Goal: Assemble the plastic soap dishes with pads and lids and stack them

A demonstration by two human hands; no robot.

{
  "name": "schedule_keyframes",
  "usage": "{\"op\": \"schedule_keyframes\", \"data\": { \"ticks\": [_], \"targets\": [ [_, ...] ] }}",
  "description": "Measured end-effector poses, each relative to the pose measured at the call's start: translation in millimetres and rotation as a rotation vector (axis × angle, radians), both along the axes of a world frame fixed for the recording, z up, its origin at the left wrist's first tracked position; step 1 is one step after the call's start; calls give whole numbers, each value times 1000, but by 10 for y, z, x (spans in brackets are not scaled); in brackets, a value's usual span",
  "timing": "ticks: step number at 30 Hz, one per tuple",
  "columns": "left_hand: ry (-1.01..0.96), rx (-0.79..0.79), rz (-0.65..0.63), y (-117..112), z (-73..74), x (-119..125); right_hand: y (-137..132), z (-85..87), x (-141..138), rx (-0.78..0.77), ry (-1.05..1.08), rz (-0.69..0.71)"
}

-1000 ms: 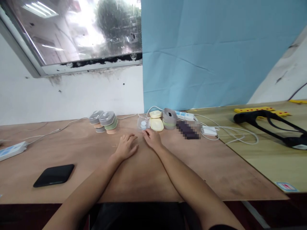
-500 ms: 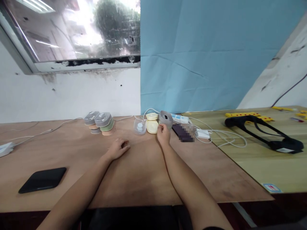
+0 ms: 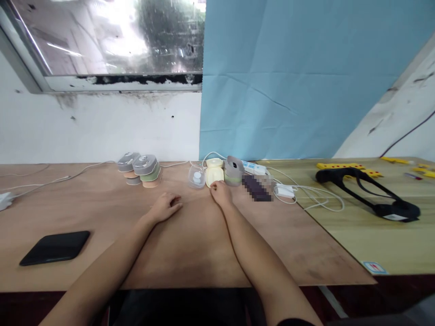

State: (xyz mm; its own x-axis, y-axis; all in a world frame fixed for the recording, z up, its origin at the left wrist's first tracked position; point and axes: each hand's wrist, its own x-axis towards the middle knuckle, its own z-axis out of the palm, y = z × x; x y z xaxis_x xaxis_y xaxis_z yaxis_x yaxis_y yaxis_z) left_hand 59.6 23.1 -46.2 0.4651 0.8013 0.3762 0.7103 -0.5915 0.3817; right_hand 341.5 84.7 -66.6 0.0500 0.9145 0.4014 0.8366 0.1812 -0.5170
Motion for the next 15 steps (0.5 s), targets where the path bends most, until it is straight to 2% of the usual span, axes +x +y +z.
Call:
{"op": "schedule_keyframes", "data": {
  "ticks": [6,10,13,15],
  "targets": [
    [13,-7,7,3,-3,-2,-3,8,22,22,47,-25],
    [11,-18,10,-4,9,3,-10,1,21,-19,-36,-17],
    [12,-24,15,-5,12,7,-18,8,0,22,-55,-3],
    [19,-23,17,-3,10,8,-21,25,-19,80,-12,-42]
  ]
}}
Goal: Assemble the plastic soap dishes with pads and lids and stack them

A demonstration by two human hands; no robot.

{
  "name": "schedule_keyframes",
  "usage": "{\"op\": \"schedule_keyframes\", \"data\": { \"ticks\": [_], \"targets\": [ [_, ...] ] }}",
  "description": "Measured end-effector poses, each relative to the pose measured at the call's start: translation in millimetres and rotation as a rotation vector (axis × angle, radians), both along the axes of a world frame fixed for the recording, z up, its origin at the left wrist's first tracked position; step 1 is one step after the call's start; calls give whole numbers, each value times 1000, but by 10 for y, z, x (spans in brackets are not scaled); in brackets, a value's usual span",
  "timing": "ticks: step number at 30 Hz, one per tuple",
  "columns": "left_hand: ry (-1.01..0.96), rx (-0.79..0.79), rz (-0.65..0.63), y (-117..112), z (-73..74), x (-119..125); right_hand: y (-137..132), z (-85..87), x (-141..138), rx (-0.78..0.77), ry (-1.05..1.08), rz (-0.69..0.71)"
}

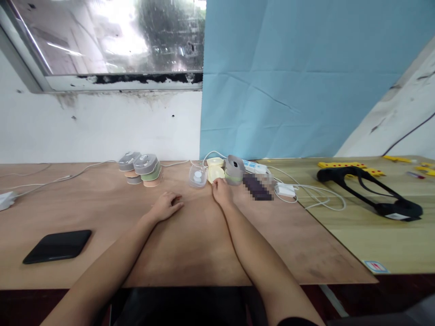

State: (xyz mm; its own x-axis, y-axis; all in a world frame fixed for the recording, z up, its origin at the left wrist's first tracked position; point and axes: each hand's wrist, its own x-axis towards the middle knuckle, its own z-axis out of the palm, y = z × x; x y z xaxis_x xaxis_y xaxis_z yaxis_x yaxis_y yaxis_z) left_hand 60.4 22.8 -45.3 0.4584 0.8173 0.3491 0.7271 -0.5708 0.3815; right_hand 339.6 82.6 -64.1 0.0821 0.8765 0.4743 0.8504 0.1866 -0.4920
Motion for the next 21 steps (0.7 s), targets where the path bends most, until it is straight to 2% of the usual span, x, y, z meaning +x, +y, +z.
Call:
{"op": "schedule_keyframes", "data": {
  "ticks": [5,10,15,18,21],
  "targets": [
    [-11,4,0,4,-9,-1,-30,67,-41,112,165,-123],
    [-67,-26,22,2,-22,-8,-121,131,-96,203,219,-77],
    [-185,-81,23,13,-84,-10,-259,198,-238,286,90,84],
    [-314,-95,60,8,-109,15,-377,213,-366,310,-3,270],
    [-469,-12,135,-6,-79,29,-492,188,-499,294,-54,450]
  ]
}}
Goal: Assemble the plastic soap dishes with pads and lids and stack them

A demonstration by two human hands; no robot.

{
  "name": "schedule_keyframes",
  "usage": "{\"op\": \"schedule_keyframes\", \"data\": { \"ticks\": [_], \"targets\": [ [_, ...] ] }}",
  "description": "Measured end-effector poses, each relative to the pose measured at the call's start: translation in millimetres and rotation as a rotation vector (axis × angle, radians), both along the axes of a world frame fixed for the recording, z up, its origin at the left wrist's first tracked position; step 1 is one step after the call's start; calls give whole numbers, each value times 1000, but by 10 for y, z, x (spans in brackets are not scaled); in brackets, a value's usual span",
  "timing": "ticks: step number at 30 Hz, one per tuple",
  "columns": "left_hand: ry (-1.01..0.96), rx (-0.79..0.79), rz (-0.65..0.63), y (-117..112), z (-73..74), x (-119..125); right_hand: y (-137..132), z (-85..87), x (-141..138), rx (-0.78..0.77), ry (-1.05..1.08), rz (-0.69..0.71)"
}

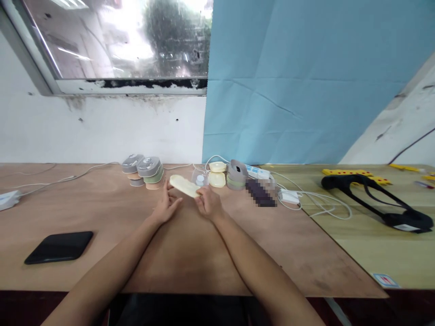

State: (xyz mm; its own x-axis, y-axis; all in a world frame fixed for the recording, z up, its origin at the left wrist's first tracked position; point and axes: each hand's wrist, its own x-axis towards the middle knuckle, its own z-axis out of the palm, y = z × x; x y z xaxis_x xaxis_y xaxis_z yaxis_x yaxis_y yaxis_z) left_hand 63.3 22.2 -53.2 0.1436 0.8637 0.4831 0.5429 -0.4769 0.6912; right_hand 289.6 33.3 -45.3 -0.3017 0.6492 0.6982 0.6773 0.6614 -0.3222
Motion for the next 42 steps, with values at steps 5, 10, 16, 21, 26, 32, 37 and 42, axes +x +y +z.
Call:
{"op": "schedule_keyframes", "data": {
  "ticks": [5,10,16,21,26,32,37,42],
  "targets": [
    [-75,108,117,-8,99,-84,-94,-23,-146,-76,10,79],
    [87,9,160,-34,145,-157,-31,18,-101,-172,163,-25],
    [253,-96,32,-18,159,-120,312,-11,343,65,275,-377],
    [395,-175,-5,37,125,-137,616,-72,761,229,307,-734],
    [414,-158,7,34,72,-160,709,-133,859,112,329,-865],
    [431,-160,-9,24,77,-157,650,-115,891,120,348,-800],
    [397,-174,-13,38,61,-164,569,-34,836,322,429,-618],
    [219,-44,46,57,53,-169,362,35,470,361,402,-264]
  ]
}}
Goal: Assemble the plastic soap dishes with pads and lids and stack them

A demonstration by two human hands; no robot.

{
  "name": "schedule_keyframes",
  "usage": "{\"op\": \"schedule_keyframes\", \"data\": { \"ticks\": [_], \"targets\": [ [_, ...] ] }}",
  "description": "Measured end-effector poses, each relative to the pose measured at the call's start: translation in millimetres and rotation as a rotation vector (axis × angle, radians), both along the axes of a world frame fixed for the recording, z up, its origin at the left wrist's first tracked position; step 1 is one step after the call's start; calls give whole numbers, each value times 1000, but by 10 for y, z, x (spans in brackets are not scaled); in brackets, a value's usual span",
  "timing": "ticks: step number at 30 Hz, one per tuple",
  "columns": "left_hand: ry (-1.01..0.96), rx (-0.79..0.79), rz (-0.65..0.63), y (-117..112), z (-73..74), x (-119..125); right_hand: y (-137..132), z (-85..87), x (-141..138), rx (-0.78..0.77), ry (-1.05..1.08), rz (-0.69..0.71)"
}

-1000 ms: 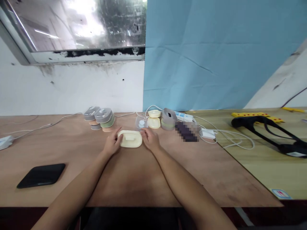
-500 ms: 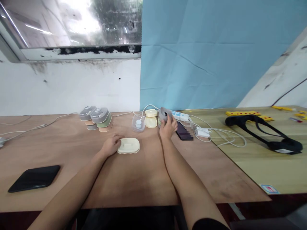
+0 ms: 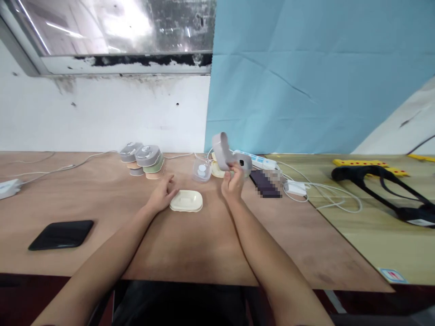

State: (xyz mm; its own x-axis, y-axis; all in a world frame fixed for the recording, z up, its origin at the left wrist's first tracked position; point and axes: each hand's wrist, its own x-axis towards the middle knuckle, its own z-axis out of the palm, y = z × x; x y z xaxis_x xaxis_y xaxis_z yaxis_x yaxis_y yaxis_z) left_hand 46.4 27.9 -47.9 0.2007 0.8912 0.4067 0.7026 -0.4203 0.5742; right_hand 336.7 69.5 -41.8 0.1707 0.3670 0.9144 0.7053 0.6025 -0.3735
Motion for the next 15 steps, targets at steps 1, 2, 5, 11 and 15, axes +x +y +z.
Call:
{"op": "schedule_keyframes", "data": {
  "ticks": [1,2,5,11,15],
  "targets": [
    [-45,33,16,1,6,1,-69,10,-100,-23,-38,80],
    [-90,64,29,2,14,1,-144,20,-202,-58,-71,150],
    [-203,154,35,-2,31,-10,-391,39,-490,-188,-135,284],
    [-314,277,14,-51,81,-63,-731,32,-823,-442,-103,456],
    [-233,177,49,-108,175,-51,-705,34,-820,-520,106,399]
  ]
}}
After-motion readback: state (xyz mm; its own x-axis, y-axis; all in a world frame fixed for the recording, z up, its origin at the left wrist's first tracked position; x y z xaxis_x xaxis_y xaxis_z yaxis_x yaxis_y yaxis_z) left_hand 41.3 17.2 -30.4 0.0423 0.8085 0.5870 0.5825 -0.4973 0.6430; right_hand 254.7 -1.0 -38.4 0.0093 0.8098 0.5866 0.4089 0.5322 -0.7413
